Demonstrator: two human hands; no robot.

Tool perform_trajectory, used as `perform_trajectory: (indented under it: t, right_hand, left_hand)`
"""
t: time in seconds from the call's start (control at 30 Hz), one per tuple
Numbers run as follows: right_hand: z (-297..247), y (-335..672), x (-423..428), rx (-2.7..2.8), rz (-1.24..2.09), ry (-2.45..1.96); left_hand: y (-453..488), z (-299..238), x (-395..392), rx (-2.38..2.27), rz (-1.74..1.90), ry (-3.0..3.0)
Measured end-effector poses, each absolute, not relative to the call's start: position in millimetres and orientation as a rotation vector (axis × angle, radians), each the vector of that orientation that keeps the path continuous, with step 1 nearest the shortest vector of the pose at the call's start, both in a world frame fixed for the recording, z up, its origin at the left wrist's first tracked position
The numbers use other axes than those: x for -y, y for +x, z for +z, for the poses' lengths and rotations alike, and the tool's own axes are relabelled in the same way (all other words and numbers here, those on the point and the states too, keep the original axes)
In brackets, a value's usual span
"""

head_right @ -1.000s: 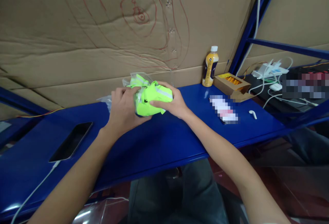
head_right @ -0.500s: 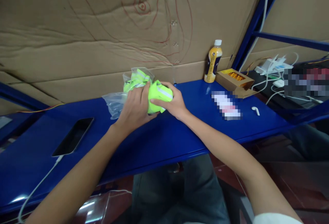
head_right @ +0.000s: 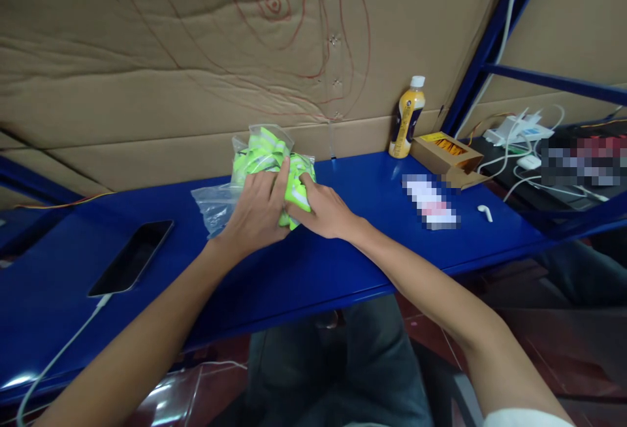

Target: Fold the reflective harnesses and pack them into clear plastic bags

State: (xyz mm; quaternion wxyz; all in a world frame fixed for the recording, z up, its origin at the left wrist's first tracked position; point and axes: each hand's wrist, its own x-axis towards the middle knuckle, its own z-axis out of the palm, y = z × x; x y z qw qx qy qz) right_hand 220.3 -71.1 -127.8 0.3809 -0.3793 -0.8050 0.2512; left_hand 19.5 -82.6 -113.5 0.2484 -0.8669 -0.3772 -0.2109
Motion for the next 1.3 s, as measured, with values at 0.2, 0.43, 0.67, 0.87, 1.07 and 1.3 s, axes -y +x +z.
perform_trajectory:
  t: [0.2, 0.43, 0.67, 0.87, 1.07, 1.3]
  right_hand:
    - [-124.1, 226.0, 64.1, 2.056, 0.795, -0.764]
    - [-124.5, 225.7, 64.0, 2.102, 0.426, -0.725]
    - [-129.5, 215.9, 68.1, 2.005, 0.635, -0.764]
    - [-119.4, 217.8, 71.8, 1.898, 0.796, -0.768]
    - [-117.9, 220.4, 66.1, 1.490, 1.355, -0.597]
    - [-135.2, 206.6, 71.2, 1.571, 0.940, -0.811]
  left_hand:
    - [18.9, -110.1, 84.7, 0.943, -0.587, -2.381]
    - [16.0, -113.8, 77.6, 1.142, -0.773, -2.433]
    - [14.6, -118.8, 77.7, 0.938, -0.601, -2.462]
    - [18.6, -119.5, 73.9, 0.998, -0.743, -2.447]
    - [19.0, -111.3, 75.5, 1.135, -0.902, -2.399]
    - [23.9, -116.6, 81.7, 0.995, -0.555, -2.284]
